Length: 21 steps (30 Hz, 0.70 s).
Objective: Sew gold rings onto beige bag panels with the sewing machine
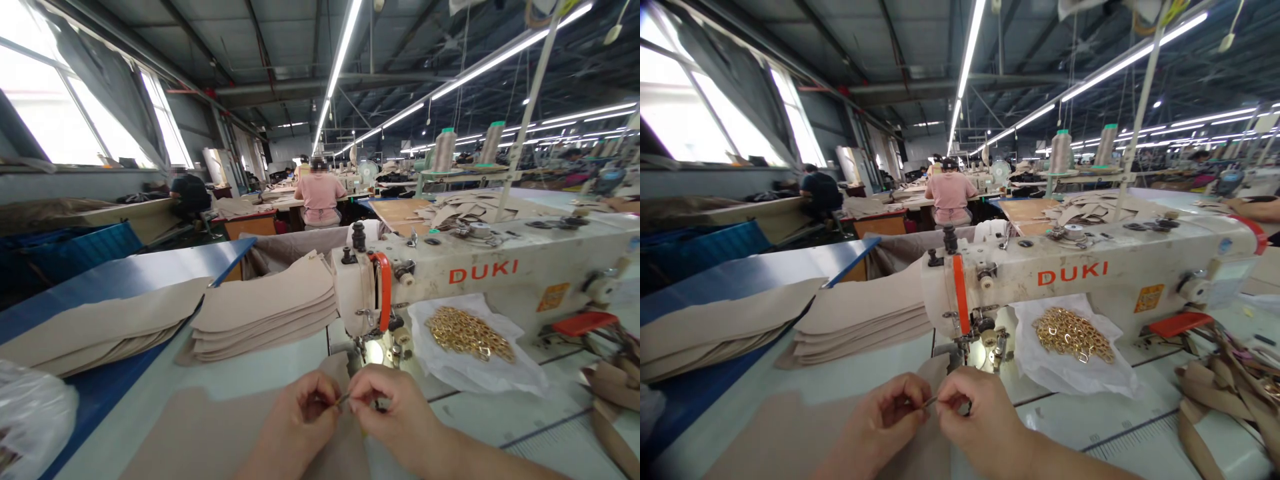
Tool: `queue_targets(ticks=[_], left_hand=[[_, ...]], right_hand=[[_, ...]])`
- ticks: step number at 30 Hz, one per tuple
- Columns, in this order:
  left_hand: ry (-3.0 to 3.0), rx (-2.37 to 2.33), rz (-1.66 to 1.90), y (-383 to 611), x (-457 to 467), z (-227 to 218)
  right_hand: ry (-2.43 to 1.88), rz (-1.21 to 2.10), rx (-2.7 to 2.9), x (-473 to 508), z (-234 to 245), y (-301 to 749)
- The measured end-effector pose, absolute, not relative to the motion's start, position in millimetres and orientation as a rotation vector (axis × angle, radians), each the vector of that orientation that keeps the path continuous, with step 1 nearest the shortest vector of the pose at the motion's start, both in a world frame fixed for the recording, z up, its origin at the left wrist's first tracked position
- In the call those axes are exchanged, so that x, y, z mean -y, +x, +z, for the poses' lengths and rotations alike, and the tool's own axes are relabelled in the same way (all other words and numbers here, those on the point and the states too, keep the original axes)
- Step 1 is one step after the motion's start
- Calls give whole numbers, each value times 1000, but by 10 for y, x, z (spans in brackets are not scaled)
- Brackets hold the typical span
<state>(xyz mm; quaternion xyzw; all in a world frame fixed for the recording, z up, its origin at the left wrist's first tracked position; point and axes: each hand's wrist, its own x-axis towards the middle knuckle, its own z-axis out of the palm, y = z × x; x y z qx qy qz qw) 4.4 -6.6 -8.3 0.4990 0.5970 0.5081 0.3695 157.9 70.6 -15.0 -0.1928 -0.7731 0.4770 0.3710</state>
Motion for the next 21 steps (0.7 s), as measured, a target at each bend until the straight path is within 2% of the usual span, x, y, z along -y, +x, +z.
queue_targets(ticks=[6, 10, 14, 21], left_hand=[[1079, -1354, 1373, 49, 39, -120], [1012, -1365, 1503, 115, 68, -109], [1055, -1414, 1480, 157, 76, -103], [1182, -1565, 1502, 166, 131, -61]], right_hand=[[-493, 1179, 1941, -740, -196, 1533], [-509, 1150, 1940, -747, -193, 1528], [-492, 1113, 1967, -732, -192, 1537], [-557, 1365, 1931, -718, -175, 1562]])
